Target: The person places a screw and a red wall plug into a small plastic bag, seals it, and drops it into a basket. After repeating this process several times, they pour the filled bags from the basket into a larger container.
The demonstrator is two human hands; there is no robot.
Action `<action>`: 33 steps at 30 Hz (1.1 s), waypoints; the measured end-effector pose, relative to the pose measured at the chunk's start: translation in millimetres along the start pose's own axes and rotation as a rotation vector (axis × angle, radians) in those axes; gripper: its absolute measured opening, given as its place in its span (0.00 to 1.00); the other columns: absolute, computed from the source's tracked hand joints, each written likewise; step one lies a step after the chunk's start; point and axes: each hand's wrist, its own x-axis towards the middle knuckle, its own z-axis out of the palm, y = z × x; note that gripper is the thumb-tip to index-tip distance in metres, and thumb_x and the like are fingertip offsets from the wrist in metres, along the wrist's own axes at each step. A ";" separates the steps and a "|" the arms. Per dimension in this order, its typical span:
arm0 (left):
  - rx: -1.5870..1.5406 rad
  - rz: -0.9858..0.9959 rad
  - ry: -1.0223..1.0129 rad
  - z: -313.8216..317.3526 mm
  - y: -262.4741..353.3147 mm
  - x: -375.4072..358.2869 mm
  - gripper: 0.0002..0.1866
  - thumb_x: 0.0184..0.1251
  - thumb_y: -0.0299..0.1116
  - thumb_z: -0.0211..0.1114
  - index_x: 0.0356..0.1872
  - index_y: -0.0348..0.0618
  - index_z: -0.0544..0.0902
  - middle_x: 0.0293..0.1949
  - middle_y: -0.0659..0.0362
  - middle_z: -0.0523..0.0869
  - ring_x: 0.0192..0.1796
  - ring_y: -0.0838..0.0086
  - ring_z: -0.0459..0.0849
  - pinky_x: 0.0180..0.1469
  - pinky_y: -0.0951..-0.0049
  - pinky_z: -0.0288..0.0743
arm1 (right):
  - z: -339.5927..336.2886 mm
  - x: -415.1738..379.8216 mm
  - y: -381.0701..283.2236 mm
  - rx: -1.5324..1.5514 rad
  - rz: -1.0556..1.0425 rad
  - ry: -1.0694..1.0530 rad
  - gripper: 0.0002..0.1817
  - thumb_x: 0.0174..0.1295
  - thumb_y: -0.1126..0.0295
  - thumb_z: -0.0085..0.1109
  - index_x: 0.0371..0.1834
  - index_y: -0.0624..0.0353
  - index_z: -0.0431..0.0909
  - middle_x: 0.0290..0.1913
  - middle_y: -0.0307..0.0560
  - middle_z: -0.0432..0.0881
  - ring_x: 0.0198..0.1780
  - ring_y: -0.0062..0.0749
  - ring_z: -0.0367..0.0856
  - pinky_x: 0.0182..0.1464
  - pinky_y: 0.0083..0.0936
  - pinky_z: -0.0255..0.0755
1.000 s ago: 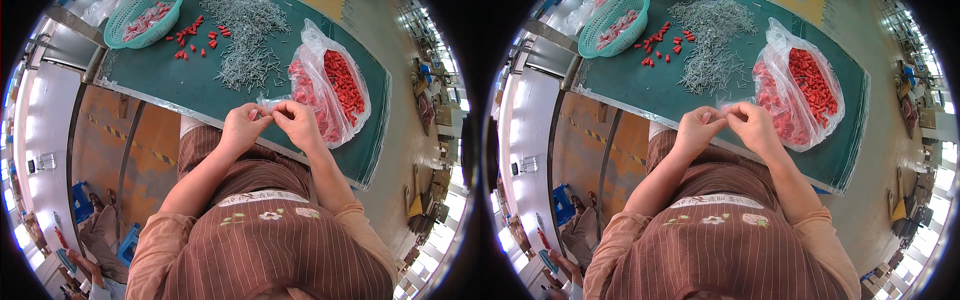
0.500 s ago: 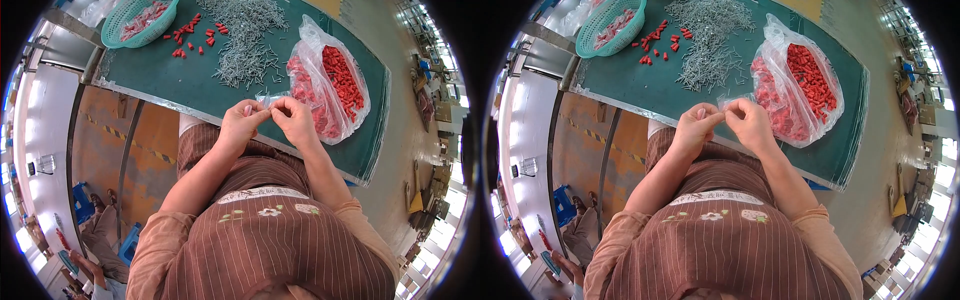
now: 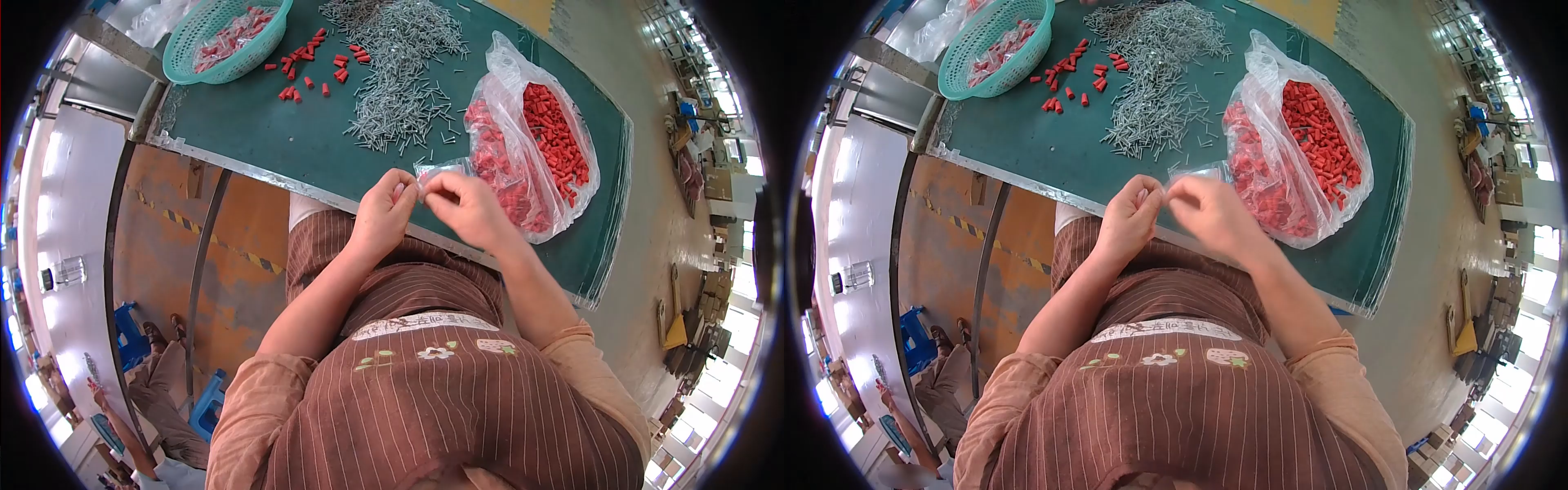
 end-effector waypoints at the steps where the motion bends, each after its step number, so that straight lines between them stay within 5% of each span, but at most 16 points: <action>1: -0.014 0.031 0.011 -1.0 -0.1 0.9 0.06 0.71 0.31 0.59 0.38 0.38 0.77 0.22 0.64 0.76 0.24 0.83 0.69 0.26 0.77 0.65 | -8.0 8.3 4.7 -0.197 -0.051 0.068 0.07 0.59 0.76 0.61 0.41 0.63 0.80 0.32 0.42 0.82 0.33 0.27 0.79 0.38 0.25 0.74; 3: -0.043 0.092 0.033 -2.6 0.4 1.8 0.05 0.74 0.30 0.57 0.38 0.39 0.75 0.22 0.68 0.76 0.19 0.88 0.66 0.19 0.83 0.59 | -28.5 32.7 16.5 -0.591 -0.154 0.205 0.09 0.57 0.76 0.62 0.42 0.61 0.81 0.33 0.47 0.82 0.35 0.37 0.82 0.40 0.30 0.75; 6: 0.058 0.043 0.038 -8.9 9.2 1.5 0.04 0.71 0.29 0.58 0.37 0.38 0.76 0.25 0.65 0.80 0.21 0.87 0.69 0.22 0.82 0.63 | -38.3 58.4 40.0 -0.872 -0.301 0.215 0.07 0.55 0.74 0.60 0.36 0.63 0.80 0.34 0.50 0.80 0.41 0.46 0.81 0.47 0.38 0.76; 9: 0.070 0.097 0.113 -13.6 11.2 1.5 0.04 0.69 0.27 0.61 0.37 0.37 0.78 0.26 0.64 0.81 0.27 0.86 0.73 0.29 0.81 0.67 | -41.7 74.3 64.3 -1.063 -0.332 0.122 0.05 0.54 0.74 0.58 0.33 0.63 0.78 0.34 0.50 0.79 0.41 0.44 0.82 0.47 0.38 0.77; 18: 0.038 0.053 0.150 -29.5 18.8 2.5 0.05 0.67 0.28 0.64 0.36 0.36 0.80 0.26 0.65 0.81 0.30 0.85 0.74 0.32 0.82 0.67 | -48.9 88.9 58.1 -1.057 -0.205 0.047 0.04 0.51 0.73 0.58 0.24 0.62 0.76 0.29 0.52 0.80 0.34 0.48 0.83 0.39 0.39 0.79; 24: 0.031 0.000 0.183 -30.6 16.0 3.7 0.05 0.66 0.29 0.65 0.35 0.37 0.81 0.26 0.65 0.81 0.27 0.86 0.71 0.29 0.82 0.65 | -41.7 103.4 54.3 -0.953 -0.416 0.110 0.03 0.51 0.73 0.57 0.23 0.60 0.75 0.29 0.50 0.80 0.35 0.46 0.83 0.37 0.40 0.78; 33: 0.054 -0.052 0.191 -32.5 19.7 5.0 0.06 0.63 0.29 0.68 0.34 0.37 0.81 0.24 0.65 0.81 0.25 0.87 0.72 0.27 0.83 0.64 | -38.4 116.8 63.4 -1.052 -0.438 0.015 0.03 0.52 0.73 0.56 0.24 0.59 0.77 0.31 0.49 0.81 0.35 0.47 0.83 0.37 0.41 0.79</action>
